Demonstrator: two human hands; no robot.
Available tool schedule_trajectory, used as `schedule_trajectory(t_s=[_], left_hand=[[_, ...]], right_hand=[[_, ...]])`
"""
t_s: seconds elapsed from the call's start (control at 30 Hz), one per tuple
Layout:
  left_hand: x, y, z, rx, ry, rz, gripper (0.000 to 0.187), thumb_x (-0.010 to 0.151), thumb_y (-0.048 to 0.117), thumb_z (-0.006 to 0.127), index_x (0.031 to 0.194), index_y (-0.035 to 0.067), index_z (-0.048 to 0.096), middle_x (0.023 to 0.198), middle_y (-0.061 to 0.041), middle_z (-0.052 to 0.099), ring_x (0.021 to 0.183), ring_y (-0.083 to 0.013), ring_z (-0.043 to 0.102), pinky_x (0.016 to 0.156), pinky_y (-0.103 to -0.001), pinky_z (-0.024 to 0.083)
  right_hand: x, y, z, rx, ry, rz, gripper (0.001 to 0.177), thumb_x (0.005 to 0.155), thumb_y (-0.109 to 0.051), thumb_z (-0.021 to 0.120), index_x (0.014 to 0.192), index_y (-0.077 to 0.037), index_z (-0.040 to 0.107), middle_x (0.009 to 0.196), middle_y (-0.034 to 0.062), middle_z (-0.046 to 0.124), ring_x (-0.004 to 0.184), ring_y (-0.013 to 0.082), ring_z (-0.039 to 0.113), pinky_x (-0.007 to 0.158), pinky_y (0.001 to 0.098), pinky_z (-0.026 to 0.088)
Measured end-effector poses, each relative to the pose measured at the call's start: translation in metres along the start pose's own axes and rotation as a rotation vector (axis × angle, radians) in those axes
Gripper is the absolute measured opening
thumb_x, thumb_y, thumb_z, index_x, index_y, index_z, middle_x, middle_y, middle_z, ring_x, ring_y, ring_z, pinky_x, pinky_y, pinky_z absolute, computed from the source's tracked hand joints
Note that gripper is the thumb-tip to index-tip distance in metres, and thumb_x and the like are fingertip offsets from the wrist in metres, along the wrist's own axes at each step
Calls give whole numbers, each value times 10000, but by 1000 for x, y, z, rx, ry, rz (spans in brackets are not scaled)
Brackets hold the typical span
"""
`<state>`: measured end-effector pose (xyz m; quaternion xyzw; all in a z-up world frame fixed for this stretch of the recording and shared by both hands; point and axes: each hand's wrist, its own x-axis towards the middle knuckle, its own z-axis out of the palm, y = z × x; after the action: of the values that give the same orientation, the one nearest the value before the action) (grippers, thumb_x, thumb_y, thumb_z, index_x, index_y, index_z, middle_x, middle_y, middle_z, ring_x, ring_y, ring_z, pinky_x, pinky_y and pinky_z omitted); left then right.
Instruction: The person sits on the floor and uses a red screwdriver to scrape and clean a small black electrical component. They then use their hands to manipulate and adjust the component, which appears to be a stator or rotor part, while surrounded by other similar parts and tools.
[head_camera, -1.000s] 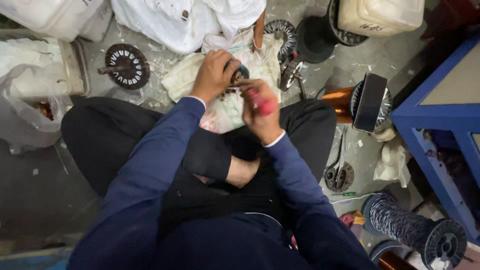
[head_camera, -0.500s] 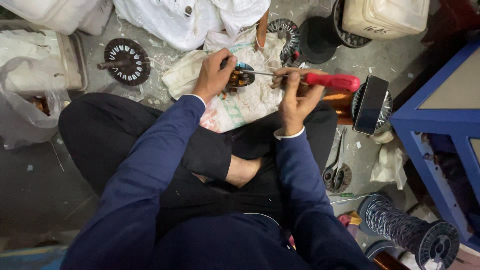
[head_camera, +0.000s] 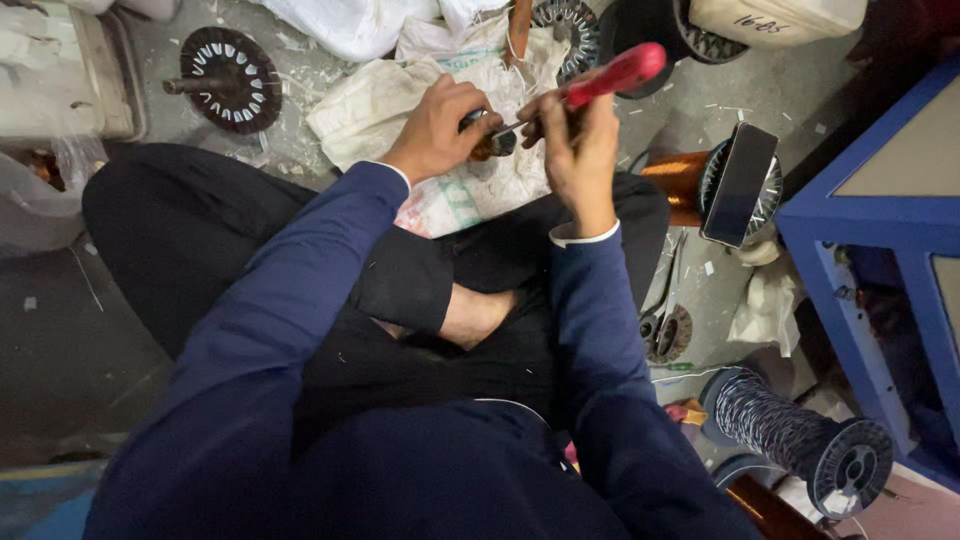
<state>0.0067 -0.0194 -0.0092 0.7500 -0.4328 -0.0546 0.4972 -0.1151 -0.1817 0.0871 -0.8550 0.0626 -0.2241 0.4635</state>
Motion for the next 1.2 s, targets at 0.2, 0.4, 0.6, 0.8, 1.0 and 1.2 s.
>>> schedule_trajectory(t_s=[0.2, 0.4, 0.6, 0.8, 1.0, 1.2], left_hand=[[6, -11, 4, -68, 303, -123, 275, 1014, 278, 737, 951, 14, 695, 898, -167, 665, 892, -387, 606, 797, -468, 473], [2, -3, -17, 20, 249, -211, 332, 917, 333, 778, 879, 7, 722, 825, -212, 650, 837, -397, 612, 757, -475, 487], [6, -14, -9, 1, 298, -131, 226, 1005, 223, 695, 963, 4, 731, 899, -198, 685, 906, -400, 628, 815, -478, 498], [6, -1, -24, -164, 170, -322, 278, 933, 309, 744, 898, 34, 721, 834, -141, 733, 807, -276, 733, 802, -410, 559], [5, -1, -15, -89, 162, -218, 278, 1019, 298, 698, 943, 31, 702, 893, -168, 674, 926, -336, 616, 856, -457, 467], [0, -7, -8, -44, 94, -114, 217, 1020, 250, 654, 978, 41, 694, 894, -186, 621, 928, -378, 598, 817, -469, 463]], right_hand=[[-31, -37, 23, -164, -250, -285, 242, 845, 99, 629, 1071, 28, 586, 1059, 234, 672, 948, 380, 668, 827, 420, 553], [-26, -50, 17, 267, 125, -186, 84, 1126, 0, 537, 1172, 18, 470, 1100, 197, 696, 827, 218, 685, 788, 324, 595], [-22, -36, 12, 375, 197, -63, 140, 1142, -80, 556, 1156, 21, 461, 1041, 195, 706, 815, 189, 675, 749, 314, 597], [-19, -35, 10, 345, 169, -77, 126, 1163, -80, 543, 1165, 26, 476, 1055, 200, 712, 767, 176, 674, 737, 299, 588], [-10, -26, 7, 335, 152, -57, 133, 1156, -79, 536, 1172, 15, 444, 1029, 178, 715, 794, 178, 689, 736, 298, 609], [1, -6, 0, 248, 97, -6, 86, 1144, -38, 533, 1178, 2, 465, 1001, 146, 740, 800, 172, 704, 738, 299, 605]])
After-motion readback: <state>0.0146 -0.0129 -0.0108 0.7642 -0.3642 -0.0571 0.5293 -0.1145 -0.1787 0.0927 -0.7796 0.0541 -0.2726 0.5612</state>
